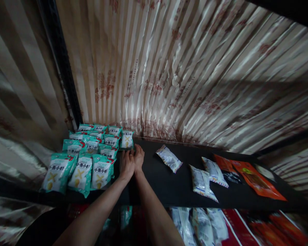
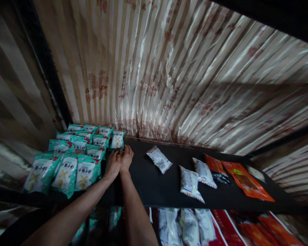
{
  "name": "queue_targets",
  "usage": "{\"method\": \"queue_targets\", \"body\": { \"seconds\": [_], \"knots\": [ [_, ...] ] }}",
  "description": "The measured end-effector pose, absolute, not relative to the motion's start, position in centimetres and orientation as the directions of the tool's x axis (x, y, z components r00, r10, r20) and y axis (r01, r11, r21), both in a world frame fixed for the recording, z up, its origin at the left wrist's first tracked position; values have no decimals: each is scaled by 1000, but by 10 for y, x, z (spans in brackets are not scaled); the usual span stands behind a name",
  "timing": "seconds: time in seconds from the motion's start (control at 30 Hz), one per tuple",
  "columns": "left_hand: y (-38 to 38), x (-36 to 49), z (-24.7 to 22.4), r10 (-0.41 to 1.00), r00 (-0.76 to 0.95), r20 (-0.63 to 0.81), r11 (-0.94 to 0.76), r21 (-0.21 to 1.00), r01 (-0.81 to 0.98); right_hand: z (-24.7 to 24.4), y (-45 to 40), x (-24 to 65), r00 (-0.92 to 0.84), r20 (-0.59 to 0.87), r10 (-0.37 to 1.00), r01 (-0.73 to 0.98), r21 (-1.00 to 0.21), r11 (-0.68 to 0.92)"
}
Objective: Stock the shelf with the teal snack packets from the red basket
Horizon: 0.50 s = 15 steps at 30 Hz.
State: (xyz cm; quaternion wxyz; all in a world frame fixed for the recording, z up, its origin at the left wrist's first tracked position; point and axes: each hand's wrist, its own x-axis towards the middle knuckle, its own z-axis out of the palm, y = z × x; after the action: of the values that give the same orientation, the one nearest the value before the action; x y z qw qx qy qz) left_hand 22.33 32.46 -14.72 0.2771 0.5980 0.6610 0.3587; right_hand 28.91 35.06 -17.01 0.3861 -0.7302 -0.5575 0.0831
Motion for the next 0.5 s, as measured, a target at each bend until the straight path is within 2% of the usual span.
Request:
{"method": "queue_targets", "body": {
  "seconds": [0.13, 0.3, 0.5],
  "knots": [
    [297, 219, -140, 994, -81, 70, -12, 827, 563, -176, 322, 285, 359, 308, 881, 741, -669, -68],
    [263, 204, -131, 998, -57, -23, 52, 803, 594, -189, 290, 276, 334, 375, 865, 739, -674, 7],
    [234, 186, -133, 1000, -13, -28, 30, 788, 615, -199, 258, 259, 303, 399, 865, 725, -686, 62]
  ]
}}
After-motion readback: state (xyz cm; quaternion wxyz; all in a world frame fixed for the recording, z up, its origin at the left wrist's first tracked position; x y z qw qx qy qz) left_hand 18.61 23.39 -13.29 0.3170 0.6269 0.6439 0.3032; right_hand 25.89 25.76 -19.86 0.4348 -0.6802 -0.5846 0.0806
